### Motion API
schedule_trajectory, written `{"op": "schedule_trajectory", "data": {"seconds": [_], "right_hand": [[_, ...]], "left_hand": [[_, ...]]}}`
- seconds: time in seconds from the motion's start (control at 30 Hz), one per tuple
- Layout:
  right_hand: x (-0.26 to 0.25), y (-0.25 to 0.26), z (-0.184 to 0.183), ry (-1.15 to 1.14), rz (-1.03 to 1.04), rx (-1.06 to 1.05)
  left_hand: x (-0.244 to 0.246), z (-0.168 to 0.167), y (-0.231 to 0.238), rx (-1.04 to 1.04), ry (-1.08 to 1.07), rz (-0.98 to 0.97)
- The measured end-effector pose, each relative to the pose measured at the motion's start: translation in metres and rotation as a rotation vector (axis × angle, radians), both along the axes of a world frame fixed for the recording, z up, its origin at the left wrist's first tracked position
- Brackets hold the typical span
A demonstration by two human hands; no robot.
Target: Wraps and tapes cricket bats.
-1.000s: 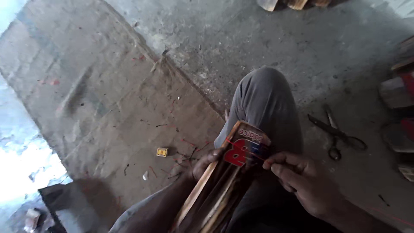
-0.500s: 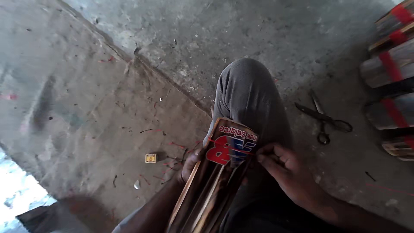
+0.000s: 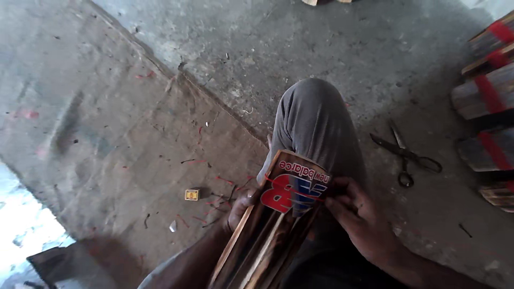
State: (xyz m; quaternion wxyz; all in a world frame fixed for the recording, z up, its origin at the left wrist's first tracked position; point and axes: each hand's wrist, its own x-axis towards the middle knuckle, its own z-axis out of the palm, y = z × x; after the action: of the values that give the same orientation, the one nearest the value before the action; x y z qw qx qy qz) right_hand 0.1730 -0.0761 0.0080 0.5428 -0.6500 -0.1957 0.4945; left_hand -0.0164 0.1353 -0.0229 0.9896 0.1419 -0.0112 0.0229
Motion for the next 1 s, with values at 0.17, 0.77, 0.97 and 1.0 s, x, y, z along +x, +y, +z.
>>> {"op": "schedule_trajectory", "data": {"seconds": [0.17,0.77,0.97,1.0], "right_hand": [[0.003,-0.002,0.009,-0.013,0.012,0.079],[0.01,0.006,0.04,-0.041,0.02,0.15],[0.004,0.035,0.047,-0.055,-0.008,0.064],[0.002,0.038,0.047,-0.056,-0.005,0.059]], "left_hand": [[0.001,-0.011,-0.006,-0.155,-0.007,-0.032],[0.012,-0.003,0.002,0.383,0.49,-0.282],[0.022,0.05,0.025,1.294,0.845,-0.207],[0.016,0.062,0.027,1.469,0.858,-0.079]]}}
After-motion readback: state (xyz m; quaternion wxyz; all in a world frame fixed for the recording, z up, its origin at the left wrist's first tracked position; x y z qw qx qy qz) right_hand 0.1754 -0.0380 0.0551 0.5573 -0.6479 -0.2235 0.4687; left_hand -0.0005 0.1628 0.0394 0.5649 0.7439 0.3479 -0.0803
